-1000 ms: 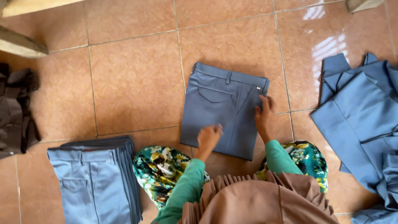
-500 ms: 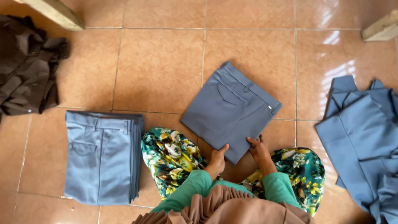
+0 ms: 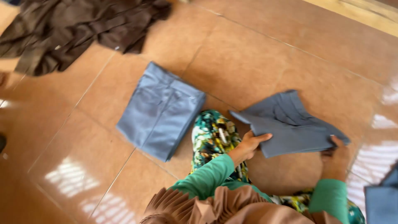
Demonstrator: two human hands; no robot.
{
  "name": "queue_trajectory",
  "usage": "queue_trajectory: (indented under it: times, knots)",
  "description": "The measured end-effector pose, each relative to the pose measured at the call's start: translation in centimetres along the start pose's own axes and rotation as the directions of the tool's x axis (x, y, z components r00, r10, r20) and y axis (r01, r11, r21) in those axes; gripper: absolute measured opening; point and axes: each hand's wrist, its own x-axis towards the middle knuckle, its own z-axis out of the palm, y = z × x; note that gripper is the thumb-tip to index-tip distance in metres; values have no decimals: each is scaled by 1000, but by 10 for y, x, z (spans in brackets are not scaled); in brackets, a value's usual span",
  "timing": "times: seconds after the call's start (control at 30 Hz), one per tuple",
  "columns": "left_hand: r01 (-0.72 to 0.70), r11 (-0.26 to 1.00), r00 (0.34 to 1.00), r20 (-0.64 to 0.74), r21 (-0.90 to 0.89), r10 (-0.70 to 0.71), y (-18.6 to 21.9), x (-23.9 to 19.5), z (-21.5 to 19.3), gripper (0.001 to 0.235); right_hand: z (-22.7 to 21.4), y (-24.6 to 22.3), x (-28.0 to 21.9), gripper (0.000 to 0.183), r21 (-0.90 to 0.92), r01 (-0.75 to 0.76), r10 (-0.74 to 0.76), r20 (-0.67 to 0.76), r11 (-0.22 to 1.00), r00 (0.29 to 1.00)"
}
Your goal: The person sits on a tiled floor and folds several pairs of grey trousers. They smooth the fabric, fold the legs together, and fold the trousers into neat rectangles, stacking them to the left.
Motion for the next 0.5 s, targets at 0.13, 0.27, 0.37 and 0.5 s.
queue_trajectory:
  times: [0.13, 0.27, 0.37, 0.5]
  knots:
    - [-56, 992, 989, 131, -115, 71, 75, -6, -11, 62, 38, -198, -8, 30, 511, -398, 490, -52, 762, 870]
    - [-388, 865, 885, 133, -318, 446, 154, -30, -60, 50, 112, -308, -3, 30, 742, -111, 81, 76, 661, 994]
    - [-578, 774, 795, 36, -257, 606, 215, -99, -113, 55, 184, -390, -33, 32, 774, -187, -124, 324, 605, 938]
    - [-703, 704, 711, -107, -101, 695, 225, -184, -193, 49, 302, -414, -72, 39, 532, -236, 2, 403, 813, 915]
